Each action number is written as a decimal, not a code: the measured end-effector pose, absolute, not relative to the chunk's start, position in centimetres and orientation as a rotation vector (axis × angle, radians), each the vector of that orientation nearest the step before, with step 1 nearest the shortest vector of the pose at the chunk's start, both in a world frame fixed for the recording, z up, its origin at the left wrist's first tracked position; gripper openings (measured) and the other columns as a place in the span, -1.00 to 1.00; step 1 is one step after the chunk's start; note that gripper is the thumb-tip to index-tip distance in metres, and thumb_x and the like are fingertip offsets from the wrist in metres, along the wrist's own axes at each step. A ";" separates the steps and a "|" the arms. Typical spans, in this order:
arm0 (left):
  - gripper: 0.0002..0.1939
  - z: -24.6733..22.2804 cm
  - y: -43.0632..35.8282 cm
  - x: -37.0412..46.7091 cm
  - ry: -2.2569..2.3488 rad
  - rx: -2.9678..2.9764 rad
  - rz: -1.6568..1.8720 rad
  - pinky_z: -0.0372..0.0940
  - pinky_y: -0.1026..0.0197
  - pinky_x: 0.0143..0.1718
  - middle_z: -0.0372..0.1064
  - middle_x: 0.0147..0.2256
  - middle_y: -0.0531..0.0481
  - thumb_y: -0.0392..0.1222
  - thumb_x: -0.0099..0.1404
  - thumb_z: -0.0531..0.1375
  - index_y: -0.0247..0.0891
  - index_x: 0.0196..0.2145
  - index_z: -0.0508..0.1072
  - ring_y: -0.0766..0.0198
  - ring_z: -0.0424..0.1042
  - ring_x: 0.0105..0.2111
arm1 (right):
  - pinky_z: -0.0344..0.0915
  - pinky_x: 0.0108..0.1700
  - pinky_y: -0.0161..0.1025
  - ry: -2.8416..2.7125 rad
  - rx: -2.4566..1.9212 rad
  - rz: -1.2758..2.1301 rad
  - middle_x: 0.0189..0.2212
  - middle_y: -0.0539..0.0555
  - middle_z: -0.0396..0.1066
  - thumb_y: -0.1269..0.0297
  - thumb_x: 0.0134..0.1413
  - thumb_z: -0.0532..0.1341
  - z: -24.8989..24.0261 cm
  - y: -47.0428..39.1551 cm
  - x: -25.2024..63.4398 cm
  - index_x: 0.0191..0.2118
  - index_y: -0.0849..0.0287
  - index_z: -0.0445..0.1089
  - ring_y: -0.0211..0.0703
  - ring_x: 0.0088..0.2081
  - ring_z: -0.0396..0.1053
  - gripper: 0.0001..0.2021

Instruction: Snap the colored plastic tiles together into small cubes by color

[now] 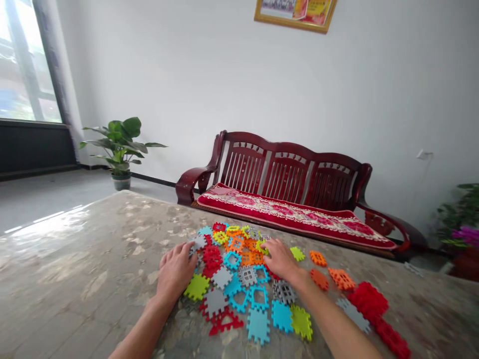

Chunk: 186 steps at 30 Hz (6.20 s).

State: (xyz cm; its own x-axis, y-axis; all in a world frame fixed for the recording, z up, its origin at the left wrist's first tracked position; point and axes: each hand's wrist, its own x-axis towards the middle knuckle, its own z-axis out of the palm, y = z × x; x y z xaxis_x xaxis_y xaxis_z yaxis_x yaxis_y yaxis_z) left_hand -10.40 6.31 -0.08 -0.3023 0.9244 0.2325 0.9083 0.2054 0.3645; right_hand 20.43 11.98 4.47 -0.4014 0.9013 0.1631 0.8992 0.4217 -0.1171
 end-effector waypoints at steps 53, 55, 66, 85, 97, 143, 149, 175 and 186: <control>-0.54 0.0 6.1 -10.3 2.387 1.816 0.747 0.05 0.01 0.18 0.38 0.13 -0.12 -0.10 0.36 -0.05 -0.18 0.12 0.40 0.06 0.29 0.13 | 0.26 0.03 -0.21 -2.137 -1.591 0.215 -0.04 0.10 0.50 0.29 0.26 -0.03 4.8 14.6 20.8 -0.03 0.11 0.46 -0.09 -0.03 0.42 -0.65; -0.53 -0.1 6.2 -10.3 2.385 1.818 0.734 0.06 0.00 0.18 0.37 0.14 -0.12 -0.09 0.36 -0.06 -0.18 0.13 0.39 0.05 0.29 0.14 | 0.30 -0.03 -0.19 -2.099 -1.571 0.375 -0.13 0.09 0.54 0.28 0.21 -0.03 4.8 15.0 22.4 -0.06 0.14 0.49 -0.08 -0.11 0.45 -0.63; -0.53 0.0 6.2 -10.4 2.397 1.828 0.695 0.08 -0.01 0.17 0.36 0.14 -0.12 -0.08 0.37 -0.07 -0.17 0.14 0.39 0.05 0.29 0.14 | 0.35 -0.10 -0.19 -2.218 -1.520 0.670 -0.16 0.10 0.56 0.19 -0.04 0.22 3.6 13.3 25.5 -0.16 0.17 0.55 -0.05 -0.16 0.47 -0.69; -0.47 -0.2 6.6 -10.6 2.413 1.830 0.631 0.08 -0.04 0.19 0.31 0.19 -0.15 -0.02 0.37 -0.10 -0.14 0.19 0.36 0.00 0.29 0.16 | 0.32 -0.20 -0.30 -2.213 -1.628 0.495 -0.05 0.07 0.48 0.33 -0.22 0.36 4.1 13.4 27.5 0.13 0.11 0.40 -0.19 -0.26 0.42 -0.36; -0.48 -0.9 6.9 -11.0 2.435 1.839 0.629 0.10 -0.04 0.18 0.35 0.16 -0.11 -0.01 0.36 -0.10 -0.12 0.16 0.37 0.00 0.31 0.14 | 0.22 0.07 -0.17 -2.140 -2.121 0.092 -0.01 0.10 0.48 0.51 -0.33 0.27 5.2 15.7 39.7 0.01 0.10 0.48 0.04 0.04 0.36 -0.39; -0.54 -0.3 6.4 -10.4 2.421 1.827 0.717 0.07 -0.01 0.17 0.37 0.14 -0.11 -0.09 0.36 -0.05 -0.14 0.14 0.39 0.05 0.30 0.13 | 0.16 0.04 -0.08 -2.614 -1.669 0.262 -0.05 0.12 0.43 0.02 -0.13 0.36 5.1 13.6 16.2 -0.08 0.04 0.52 0.10 0.04 0.26 -0.56; -0.53 -0.5 6.4 -10.4 2.408 1.832 0.716 0.06 -0.03 0.19 0.37 0.14 -0.10 -0.09 0.36 -0.04 -0.15 0.15 0.38 0.03 0.28 0.14 | 0.15 0.04 -0.10 -2.637 -1.649 0.299 -0.06 0.08 0.42 0.03 -0.16 0.37 5.5 13.3 16.0 -0.09 0.02 0.49 0.06 0.03 0.24 -0.56; -0.52 -0.2 6.4 -10.4 2.404 1.831 0.716 0.08 -0.03 0.16 0.37 0.14 -0.12 -0.07 0.36 -0.05 -0.15 0.14 0.39 0.03 0.30 0.13 | 0.36 -0.24 -0.27 -2.053 -1.351 0.744 -0.32 0.00 0.54 0.32 -0.04 0.15 4.5 15.3 18.0 -0.24 0.18 0.43 -0.14 -0.27 0.47 -0.79; -0.51 -0.2 6.3 -10.3 2.417 1.830 0.687 0.06 -0.04 0.19 0.35 0.16 -0.10 -0.06 0.38 -0.08 -0.14 0.16 0.37 0.03 0.30 0.14 | 0.44 -0.20 -0.12 -1.634 -1.294 0.915 -0.25 0.07 0.55 0.08 -0.03 0.16 3.5 14.6 22.4 -0.17 0.11 0.38 0.00 -0.22 0.51 -0.69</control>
State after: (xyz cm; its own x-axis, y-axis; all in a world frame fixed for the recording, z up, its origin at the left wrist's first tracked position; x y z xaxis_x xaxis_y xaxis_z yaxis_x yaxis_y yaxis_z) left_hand -10.34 6.34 -0.15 -0.3065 0.9226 0.2344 0.9079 0.2094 0.3632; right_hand 22.38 14.57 3.54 -0.1160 0.9786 0.1699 0.3667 0.2011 -0.9083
